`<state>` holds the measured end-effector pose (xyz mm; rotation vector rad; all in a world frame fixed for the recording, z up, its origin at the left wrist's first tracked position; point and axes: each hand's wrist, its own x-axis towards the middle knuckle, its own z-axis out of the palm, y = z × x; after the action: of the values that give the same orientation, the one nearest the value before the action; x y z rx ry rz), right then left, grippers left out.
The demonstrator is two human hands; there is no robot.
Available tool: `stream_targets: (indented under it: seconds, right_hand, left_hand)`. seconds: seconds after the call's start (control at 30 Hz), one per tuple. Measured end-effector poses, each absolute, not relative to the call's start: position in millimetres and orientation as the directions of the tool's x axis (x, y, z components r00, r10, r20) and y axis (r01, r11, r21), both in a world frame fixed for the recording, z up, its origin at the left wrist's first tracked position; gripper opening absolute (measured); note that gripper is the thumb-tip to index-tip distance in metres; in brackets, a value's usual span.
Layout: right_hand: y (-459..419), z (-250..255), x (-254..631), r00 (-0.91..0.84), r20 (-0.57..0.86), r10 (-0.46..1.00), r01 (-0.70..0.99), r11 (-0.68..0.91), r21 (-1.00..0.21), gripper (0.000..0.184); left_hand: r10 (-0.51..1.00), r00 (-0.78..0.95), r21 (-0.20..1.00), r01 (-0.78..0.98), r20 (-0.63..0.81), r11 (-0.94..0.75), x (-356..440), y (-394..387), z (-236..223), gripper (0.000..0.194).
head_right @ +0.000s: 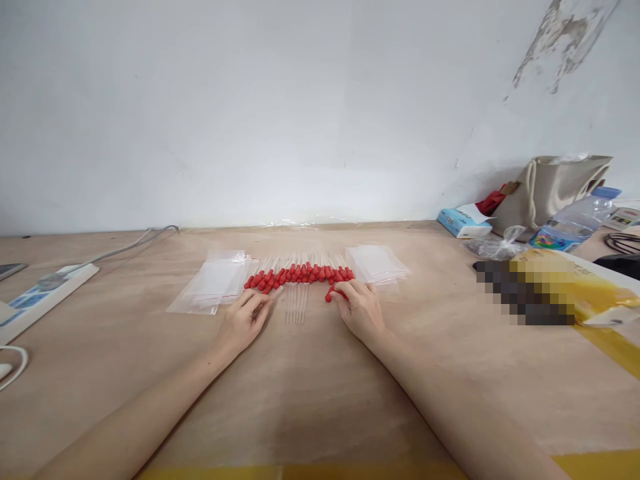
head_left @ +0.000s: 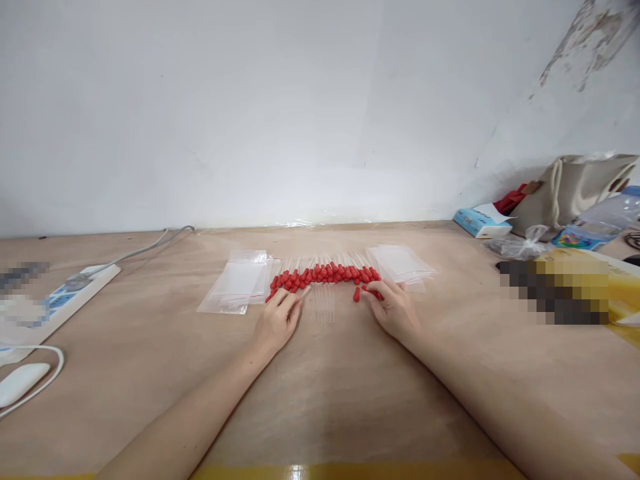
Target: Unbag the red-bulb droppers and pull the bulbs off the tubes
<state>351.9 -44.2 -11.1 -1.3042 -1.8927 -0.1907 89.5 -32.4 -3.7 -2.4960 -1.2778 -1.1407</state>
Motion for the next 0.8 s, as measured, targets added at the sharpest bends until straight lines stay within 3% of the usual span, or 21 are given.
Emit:
stream_targets:
  seconds: [0.2, 0.47, 0.63, 0.8]
  right_hand:
    - [-33, -21, 343, -0.251, 0.722, 0.644, 0.772, 0.584, -0.252, 0.019]
    - [-29, -20, 339, -0.283, 0.7, 0.655, 0.826, 0.537, -0.168, 0.023]
    - [-26, -21, 333, -0.252, 0.697, 0.671, 0.843, 0.505, -0.182, 0.018]
    - [-29, -14, 347, -0.16, 0.784, 0.6, 0.834, 0.507, -0.218, 0.022]
  left_hand:
    - [0.649, 0.354, 0.209, 0.751, 0.674, -0.626, 99, -24, -6, 0.016]
    - [0.666, 0.4, 0.223, 0.728, 0.63, -0.648, 109, -24, -10, 0.019]
    - [0.656, 0.414, 0.253, 0.69, 0.631, -0.678, 106, -28, -8, 0.023]
    - [0.651, 0.431, 0.257, 0.674, 0.624, -0.693, 101, -34, -5, 0.021]
